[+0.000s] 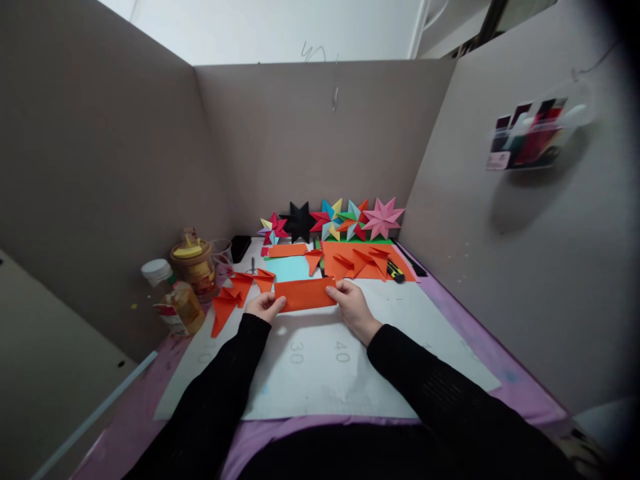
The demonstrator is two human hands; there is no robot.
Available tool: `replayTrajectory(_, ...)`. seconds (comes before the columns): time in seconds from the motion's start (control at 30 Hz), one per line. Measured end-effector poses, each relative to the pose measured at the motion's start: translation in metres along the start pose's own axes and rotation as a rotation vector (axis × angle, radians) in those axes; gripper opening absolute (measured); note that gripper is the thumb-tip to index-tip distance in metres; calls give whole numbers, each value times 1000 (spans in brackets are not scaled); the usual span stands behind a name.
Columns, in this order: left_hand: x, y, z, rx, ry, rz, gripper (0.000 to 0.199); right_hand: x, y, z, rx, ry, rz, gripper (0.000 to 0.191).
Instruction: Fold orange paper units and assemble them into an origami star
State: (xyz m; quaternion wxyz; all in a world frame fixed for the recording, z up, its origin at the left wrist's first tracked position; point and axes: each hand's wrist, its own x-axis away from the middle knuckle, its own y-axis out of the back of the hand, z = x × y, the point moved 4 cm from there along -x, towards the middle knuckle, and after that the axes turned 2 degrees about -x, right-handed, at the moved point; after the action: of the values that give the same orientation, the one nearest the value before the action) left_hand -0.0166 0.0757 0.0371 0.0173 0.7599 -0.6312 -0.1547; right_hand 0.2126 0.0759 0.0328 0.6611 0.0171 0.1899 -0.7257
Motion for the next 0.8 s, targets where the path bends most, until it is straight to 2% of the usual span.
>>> replayTrajectory(0.3,1,7,-2,9,51,-157,26,0,3,1,51,53,-79,33)
replayTrajectory(0.8,-3,5,9,125,102,-142,28,1,3,-2,17,30,-83,33)
